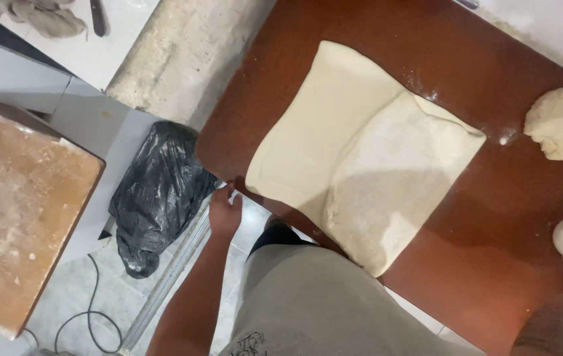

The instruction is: Preparing dough by dusting it with flour, spreading fat, and folding it to create layers.

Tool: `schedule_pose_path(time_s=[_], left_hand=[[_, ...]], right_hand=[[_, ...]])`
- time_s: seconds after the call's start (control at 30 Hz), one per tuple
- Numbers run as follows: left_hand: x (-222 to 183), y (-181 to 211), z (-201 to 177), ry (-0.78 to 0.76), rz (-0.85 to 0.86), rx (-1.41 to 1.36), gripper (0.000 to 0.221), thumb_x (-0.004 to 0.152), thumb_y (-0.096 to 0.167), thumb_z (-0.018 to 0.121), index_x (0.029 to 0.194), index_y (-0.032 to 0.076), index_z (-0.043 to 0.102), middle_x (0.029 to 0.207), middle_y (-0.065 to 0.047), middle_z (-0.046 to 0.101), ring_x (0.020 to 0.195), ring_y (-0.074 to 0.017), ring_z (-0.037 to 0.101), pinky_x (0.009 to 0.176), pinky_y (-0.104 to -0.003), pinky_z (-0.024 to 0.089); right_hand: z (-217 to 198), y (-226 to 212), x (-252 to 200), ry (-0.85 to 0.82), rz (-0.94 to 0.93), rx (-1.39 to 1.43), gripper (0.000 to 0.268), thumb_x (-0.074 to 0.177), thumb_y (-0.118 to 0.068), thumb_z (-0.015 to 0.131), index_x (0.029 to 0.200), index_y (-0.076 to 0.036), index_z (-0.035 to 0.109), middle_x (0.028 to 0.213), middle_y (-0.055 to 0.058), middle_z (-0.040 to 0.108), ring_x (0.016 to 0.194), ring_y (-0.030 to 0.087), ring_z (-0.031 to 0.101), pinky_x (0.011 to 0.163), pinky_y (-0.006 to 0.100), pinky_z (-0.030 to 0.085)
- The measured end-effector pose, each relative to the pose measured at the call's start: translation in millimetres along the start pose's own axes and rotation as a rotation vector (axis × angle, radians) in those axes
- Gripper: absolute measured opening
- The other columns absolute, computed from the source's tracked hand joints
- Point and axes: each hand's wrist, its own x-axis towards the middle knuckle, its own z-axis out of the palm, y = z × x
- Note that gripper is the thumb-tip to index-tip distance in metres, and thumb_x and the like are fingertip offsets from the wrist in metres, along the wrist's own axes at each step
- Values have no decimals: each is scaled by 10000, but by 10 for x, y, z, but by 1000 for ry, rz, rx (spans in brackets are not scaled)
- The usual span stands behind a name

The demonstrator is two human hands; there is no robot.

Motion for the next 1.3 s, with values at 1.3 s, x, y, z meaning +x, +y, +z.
schedule_pose_path(time_s=[1.3], left_hand=[[872,2328,-128,-1282,211,-22,552,972,355,462,1462,104,411,1287,-217,649,1140,-461,608,926,-527,434]], right_hand=[[4516,-4838,-411,-1113,-419,-869,443,968,-366,656,1305,-79,654,1229,150,722,1101,350,667,889,472,469]])
